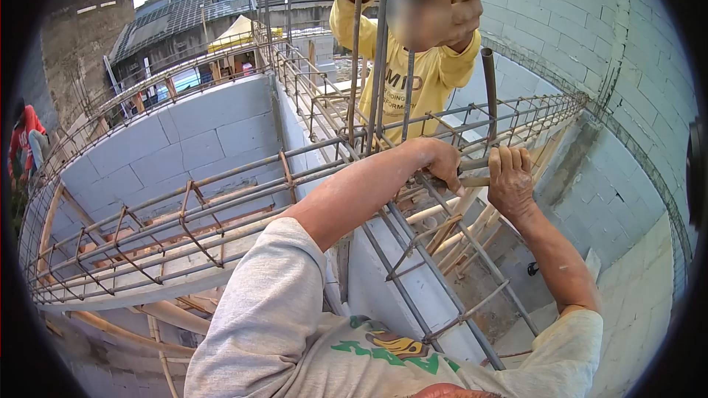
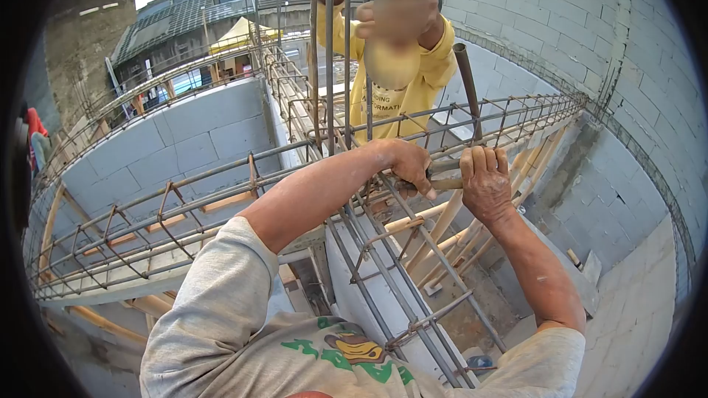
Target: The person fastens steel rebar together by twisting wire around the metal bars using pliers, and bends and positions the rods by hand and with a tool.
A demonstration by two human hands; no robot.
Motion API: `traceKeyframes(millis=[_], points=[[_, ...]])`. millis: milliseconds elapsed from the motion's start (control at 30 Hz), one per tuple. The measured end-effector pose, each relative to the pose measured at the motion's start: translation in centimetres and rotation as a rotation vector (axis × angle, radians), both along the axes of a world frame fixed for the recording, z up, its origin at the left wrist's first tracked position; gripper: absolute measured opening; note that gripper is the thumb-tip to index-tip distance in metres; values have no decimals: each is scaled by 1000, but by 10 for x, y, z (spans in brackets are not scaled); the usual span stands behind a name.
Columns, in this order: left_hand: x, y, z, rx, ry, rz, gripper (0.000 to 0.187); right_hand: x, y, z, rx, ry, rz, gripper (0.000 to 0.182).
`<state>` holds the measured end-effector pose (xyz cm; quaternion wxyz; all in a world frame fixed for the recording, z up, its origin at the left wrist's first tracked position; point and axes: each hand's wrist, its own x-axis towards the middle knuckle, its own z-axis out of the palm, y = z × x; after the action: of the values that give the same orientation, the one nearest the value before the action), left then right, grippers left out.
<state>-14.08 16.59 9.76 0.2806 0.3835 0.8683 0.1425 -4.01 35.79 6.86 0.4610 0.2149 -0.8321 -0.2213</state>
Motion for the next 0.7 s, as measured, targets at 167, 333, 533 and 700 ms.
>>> traceKeyframes(millis=[167,333,533,700], points=[[4,3,-7,-25,31,-26,71,14,0,10,-36,-287,-30,29],[15,1,-9,-130,100,-102,86,12,9,8,-176,-817,-95,26],[20,9,-6,-354,-13,-120,79,1,16,28,-808,-1909,-276,32],[14,12,-20,-196,182,-202,86,-7,19,40,-904,-2113,-280,44]])
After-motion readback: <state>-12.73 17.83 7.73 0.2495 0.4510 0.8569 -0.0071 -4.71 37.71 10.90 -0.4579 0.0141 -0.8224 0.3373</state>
